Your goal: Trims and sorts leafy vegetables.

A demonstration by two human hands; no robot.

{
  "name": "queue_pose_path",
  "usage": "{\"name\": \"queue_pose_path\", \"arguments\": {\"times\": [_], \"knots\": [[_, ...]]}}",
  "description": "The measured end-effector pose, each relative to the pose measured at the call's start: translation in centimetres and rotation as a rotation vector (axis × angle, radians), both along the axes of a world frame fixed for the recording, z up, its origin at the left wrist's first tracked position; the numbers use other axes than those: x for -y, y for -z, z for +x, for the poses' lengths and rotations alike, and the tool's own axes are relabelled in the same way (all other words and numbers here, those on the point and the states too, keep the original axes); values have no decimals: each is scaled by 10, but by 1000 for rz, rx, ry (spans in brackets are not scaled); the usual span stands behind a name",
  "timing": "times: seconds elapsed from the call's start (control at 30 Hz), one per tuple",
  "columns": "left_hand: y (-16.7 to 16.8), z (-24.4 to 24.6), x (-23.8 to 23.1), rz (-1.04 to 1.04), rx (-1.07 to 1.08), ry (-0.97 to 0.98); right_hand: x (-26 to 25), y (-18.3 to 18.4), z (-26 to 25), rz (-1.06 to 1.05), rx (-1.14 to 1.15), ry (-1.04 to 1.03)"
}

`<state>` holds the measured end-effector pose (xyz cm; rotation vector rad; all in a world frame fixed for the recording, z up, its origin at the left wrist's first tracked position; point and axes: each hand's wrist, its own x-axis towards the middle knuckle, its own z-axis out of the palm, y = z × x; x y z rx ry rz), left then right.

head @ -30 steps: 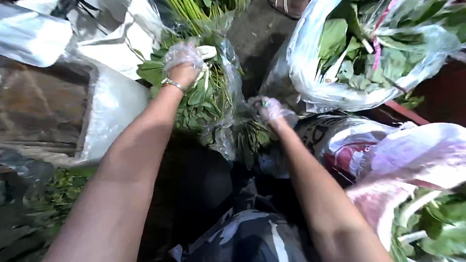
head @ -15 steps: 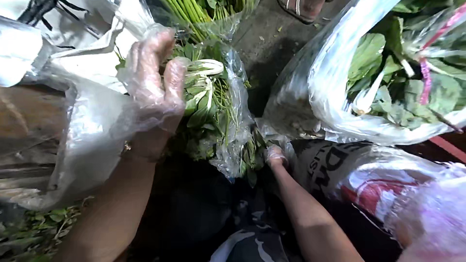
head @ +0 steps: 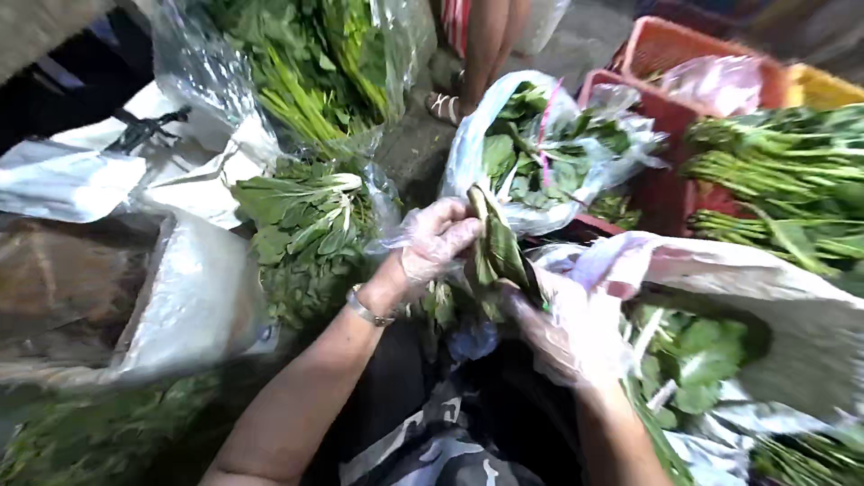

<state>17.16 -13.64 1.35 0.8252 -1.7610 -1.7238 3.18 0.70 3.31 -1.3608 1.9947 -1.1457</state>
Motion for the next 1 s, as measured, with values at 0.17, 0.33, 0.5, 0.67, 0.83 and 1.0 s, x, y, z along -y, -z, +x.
{"name": "queue_pose_path", "arguments": {"times": [0.17,0.33,0.5,0.67,0.83,1.0], "knots": [[-49,-79,-60,82,-140,274,-85,-39,-78,-91,205,-49],[-47,-152,-116,208,-107,545,-143,-42,-143,-325,0,285],[-59,-182,-144,-172,176,674,-173,-37,-146,-153,140,264],[-76,-198,-156,-90,227,785,-180,-21,-152,-301,501,356],[-35,-206,-143,17,210,777,-171,1,-172,-164,508,453],[0,-213,-126,166,162,770,-176,9,-180,-167,519,333]]}}
